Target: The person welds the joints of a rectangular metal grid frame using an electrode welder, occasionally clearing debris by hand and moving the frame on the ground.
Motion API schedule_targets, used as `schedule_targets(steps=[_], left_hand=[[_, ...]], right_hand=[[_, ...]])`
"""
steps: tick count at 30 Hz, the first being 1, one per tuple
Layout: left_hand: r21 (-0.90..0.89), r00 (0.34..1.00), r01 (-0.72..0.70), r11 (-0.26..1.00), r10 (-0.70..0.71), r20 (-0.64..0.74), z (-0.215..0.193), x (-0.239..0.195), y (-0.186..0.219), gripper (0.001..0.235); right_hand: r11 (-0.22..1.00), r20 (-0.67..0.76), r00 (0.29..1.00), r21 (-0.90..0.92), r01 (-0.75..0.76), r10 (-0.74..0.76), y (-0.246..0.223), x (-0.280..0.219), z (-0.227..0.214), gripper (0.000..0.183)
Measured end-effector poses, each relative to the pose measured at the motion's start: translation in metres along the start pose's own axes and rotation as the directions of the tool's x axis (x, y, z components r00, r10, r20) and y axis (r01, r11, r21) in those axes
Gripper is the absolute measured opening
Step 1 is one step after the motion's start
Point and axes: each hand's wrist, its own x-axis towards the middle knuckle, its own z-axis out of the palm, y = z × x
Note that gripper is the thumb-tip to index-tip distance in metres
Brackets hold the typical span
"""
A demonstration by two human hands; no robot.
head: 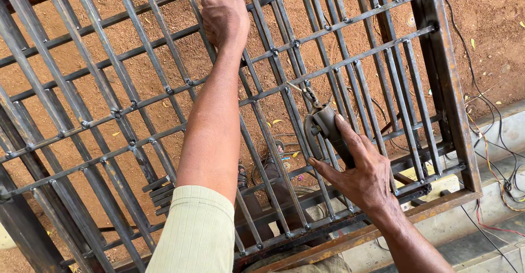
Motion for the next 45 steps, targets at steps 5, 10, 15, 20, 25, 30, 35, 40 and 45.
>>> schedule_targets(steps=[5,10,15,20,25,30,35,40,45], left_hand=[[-0.018,0.998,0.052,0.999,-0.051,0.025,-0.005,-0.002,0.003,0.049],[-0.01,0.996,0.084,0.996,-0.084,0.016,-0.006,-0.004,0.004,0.05],[-0.032,0.997,0.072,0.997,-0.071,0.012,-0.007,-0.004,0.007,0.05],[-0.048,0.997,0.079,0.996,-0.077,0.029,-0.007,-0.004,0.006,0.05],[-0.001,0.999,-0.042,0.999,0.042,-0.007,-0.005,-0.004,-0.001,0.052],[-0.035,1.0,0.015,0.999,-0.015,-0.01,-0.003,-0.002,0.001,0.052],[-0.007,1.0,0.003,1.0,-0.003,-0.006,-0.006,-0.004,0.003,0.053],[-0.019,0.999,0.04,0.999,-0.04,0.026,-0.01,-0.006,0.006,0.051],[0.012,0.997,0.06,0.998,-0.06,0.05,-0.009,-0.006,0.006,0.051]], right_hand=[[0.998,-0.046,0.997,0.016,0.064,-0.064,-0.003,0.003,-0.004,0.1],[0.999,-0.023,0.999,0.031,0.033,-0.033,-0.002,0.0,0.001,0.099],[0.998,-0.04,0.997,0.017,0.068,-0.067,0.002,0.0,0.005,0.1],[0.999,-0.003,1.0,0.024,0.022,-0.022,0.0,0.004,0.002,0.1],[0.999,-0.032,0.999,0.04,0.033,-0.032,-0.005,0.003,-0.002,0.099],[1.0,-0.033,0.999,0.016,0.019,-0.019,-0.006,0.005,0.0,0.1],[1.0,-0.024,1.0,0.026,0.001,0.0,-0.001,0.003,0.003,0.101],[0.999,-0.025,0.999,0.04,0.033,-0.032,0.002,0.003,0.008,0.101],[0.997,-0.039,0.997,0.032,0.074,-0.073,0.003,0.002,0.006,0.101]])
